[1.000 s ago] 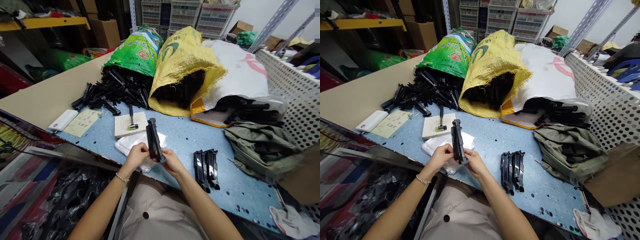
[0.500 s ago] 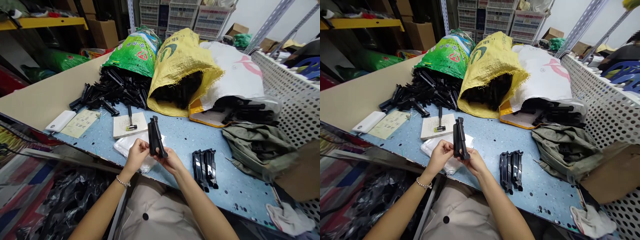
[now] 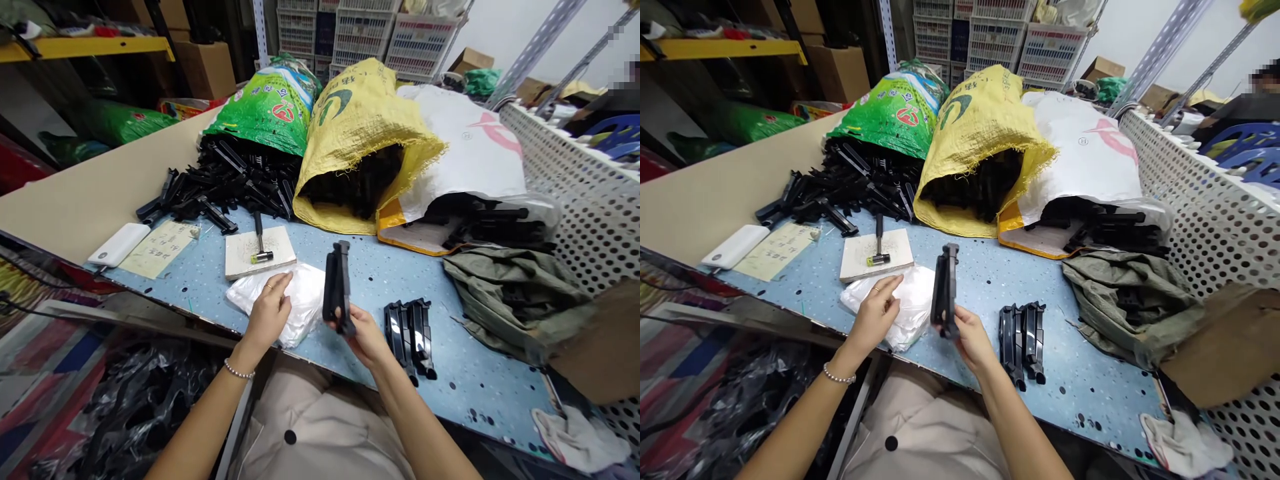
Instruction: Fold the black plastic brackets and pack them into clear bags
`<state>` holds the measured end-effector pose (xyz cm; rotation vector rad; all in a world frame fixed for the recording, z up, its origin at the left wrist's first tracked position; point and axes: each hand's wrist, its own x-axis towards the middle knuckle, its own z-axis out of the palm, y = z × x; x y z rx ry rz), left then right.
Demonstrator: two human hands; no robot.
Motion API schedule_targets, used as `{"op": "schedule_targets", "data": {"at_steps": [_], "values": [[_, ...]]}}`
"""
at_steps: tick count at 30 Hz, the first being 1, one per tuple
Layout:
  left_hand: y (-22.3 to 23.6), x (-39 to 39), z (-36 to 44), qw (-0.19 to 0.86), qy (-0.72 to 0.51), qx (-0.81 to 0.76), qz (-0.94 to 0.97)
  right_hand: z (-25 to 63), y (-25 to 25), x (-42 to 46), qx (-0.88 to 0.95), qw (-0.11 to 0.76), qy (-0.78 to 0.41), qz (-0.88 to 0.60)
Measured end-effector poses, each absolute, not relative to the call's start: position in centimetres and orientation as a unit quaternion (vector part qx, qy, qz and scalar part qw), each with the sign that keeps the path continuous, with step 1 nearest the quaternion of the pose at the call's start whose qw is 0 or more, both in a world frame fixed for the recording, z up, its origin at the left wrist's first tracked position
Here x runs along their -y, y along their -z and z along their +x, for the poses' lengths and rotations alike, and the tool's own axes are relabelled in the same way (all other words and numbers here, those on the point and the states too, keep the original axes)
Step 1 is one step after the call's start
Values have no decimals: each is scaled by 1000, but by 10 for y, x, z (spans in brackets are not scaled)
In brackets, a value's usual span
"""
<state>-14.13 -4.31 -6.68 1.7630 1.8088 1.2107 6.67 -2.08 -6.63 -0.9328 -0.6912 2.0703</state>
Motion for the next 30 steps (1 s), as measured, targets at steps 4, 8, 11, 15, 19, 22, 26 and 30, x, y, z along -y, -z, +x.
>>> {"op": "schedule_targets", "data": {"at_steps": [4,8,11,15,19,22,26,30], "values": [[65,39,-145,237,-414,-608,635,94,60,52,205,235,-889,-335],[55,51,-138,226,-377,-568,696,92,75,55,156,230,-883,-378],[44,70,-115,273,-323,-469,776,72,82,49,294,280,-809,-426],[18,103,-107,335,-302,-445,774,58,66,52,545,310,-667,-403],[-6,148,-163,391,-198,-536,722,102,43,44,719,208,-541,-384],[13,175,-216,432,-78,-593,675,156,41,15,822,165,-245,-486],[82,182,-250,371,49,-726,578,189,49,-24,897,26,-90,-433],[104,160,-243,287,85,-795,528,188,40,-36,920,7,-151,-361]]}}
